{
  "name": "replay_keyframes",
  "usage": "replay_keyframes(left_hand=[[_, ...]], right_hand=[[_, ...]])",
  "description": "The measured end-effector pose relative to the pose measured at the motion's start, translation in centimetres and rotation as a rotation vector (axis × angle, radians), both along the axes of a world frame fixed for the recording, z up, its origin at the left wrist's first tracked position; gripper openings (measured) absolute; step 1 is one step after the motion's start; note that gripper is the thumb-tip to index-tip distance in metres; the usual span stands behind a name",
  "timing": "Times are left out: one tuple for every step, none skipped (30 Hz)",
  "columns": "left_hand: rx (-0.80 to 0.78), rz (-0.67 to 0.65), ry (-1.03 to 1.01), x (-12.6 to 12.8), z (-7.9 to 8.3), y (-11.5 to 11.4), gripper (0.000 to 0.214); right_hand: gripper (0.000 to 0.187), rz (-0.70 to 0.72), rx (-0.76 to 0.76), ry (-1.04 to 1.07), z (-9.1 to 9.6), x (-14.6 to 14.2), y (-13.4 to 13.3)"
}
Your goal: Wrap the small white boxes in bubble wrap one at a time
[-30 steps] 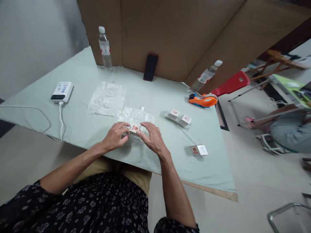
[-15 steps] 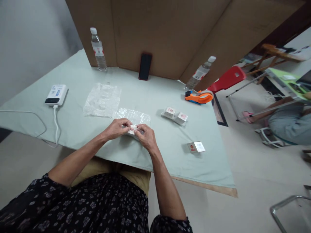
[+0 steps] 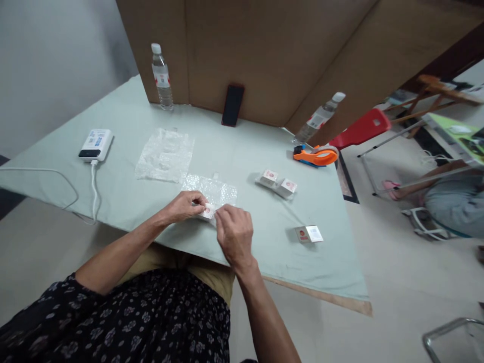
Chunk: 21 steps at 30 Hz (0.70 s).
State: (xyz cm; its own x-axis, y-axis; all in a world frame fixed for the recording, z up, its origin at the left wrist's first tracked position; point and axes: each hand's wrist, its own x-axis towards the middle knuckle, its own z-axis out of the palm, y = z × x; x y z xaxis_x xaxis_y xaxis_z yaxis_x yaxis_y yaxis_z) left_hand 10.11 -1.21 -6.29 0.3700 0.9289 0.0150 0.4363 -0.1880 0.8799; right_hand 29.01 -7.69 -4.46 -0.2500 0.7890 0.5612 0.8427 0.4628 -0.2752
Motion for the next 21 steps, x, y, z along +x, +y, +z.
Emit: replay_keyframes(left_hand=[[0.004, -0.002, 0.005, 0.0, 0.0, 0.0, 0.007], [0.006, -0.003, 0.010, 0.0, 0.1, 0.1, 0.008], [0.006, -0.007, 0.016, 0.1, 0.1, 0.1, 0.008], [0.004, -0.011, 0.023, 0.0, 0.2, 0.1, 0.008], [0.004, -0.014, 0.031, 0.0, 0.3, 0.1, 0.008], [0.010, -0.010, 0.043, -0.2, 0.4, 0.0, 0.007], [0.021, 0.005, 0.054, -0.4, 0.4, -0.1, 0.006], [0.032, 0.030, 0.066, -0.7, 0.5, -0.2, 0.008], [0.043, 0.064, 0.078, -1.2, 0.5, -0.4, 0.013], [0.050, 0.102, 0.095, -1.7, 0.5, -0.6, 0.019], [0.047, 0.140, 0.118, -2.3, 0.5, -0.9, 0.024], [0.035, 0.175, 0.146, -2.9, 0.4, -1.1, 0.028], [0.018, 0.208, 0.179, -3.5, 0.4, -1.3, 0.030], [0.005, 0.242, 0.216, -4.1, 0.3, -1.5, 0.030], [0.000, 0.278, 0.253, -4.6, 0.3, -1.7, 0.030], [0.000, 0.315, 0.289, -5.0, 0.2, -1.9, 0.029], [0.002, 0.351, 0.324, -5.4, 0.2, -2.2, 0.030], [0.001, 0.380, 0.359, -5.7, 0.2, -2.4, 0.032], [-0.006, 0.398, 0.391, -5.9, 0.3, -2.6, 0.036], [-0.023, 0.406, 0.418, -6.0, 0.3, -2.7, 0.042], [-0.047, 0.406, 0.440, -6.0, 0.4, -2.8, 0.047]], right_hand=[[0.016, 0.058, 0.000, -0.061, 0.0, -0.4, -0.5], [0.019, 0.110, -0.009, -0.111, -0.2, -0.8, -0.8], [0.022, 0.146, -0.022, -0.150, -0.6, -1.2, -1.0], [0.025, 0.163, -0.034, -0.177, -1.0, -1.5, -1.0], [0.025, 0.164, -0.045, -0.194, -1.4, -1.8, -0.8], [0.025, 0.155, -0.056, -0.207, -1.8, -1.9, -0.6], [0.024, 0.142, -0.070, -0.220, -2.0, -2.0, -0.3], [0.024, 0.130, -0.089, -0.234, -2.0, -2.0, 0.0], [0.023, 0.123, -0.109, -0.249, -2.0, -2.0, 0.2], [0.023, 0.119, -0.130, -0.265, -1.8, -2.0, 0.3], [0.024, 0.118, -0.148, -0.280, -1.6, -2.0, 0.4], [0.024, 0.118, -0.161, -0.292, -1.4, -2.0, 0.5], [0.024, 0.119, -0.168, -0.302, -1.2, -2.0, 0.6], [0.023, 0.121, -0.173, -0.311, -1.1, -2.0, 0.7], [0.022, 0.122, -0.177, -0.317, -1.0, -2.0, 0.7], [0.021, 0.124, -0.183, -0.321, -0.9, -2.0, 0.8], [0.019, 0.129, -0.188, -0.323, -0.8, -2.0, 0.9], [0.018, 0.135, -0.194, -0.326, -0.8, -2.0, 1.0], [0.017, 0.141, -0.196, -0.329, -0.8, -2.1, 1.1], [0.015, 0.144, -0.194, -0.337, -0.7, -2.1, 1.1], [0.015, 0.145, -0.188, -0.347, -0.7, -2.1, 1.2]])
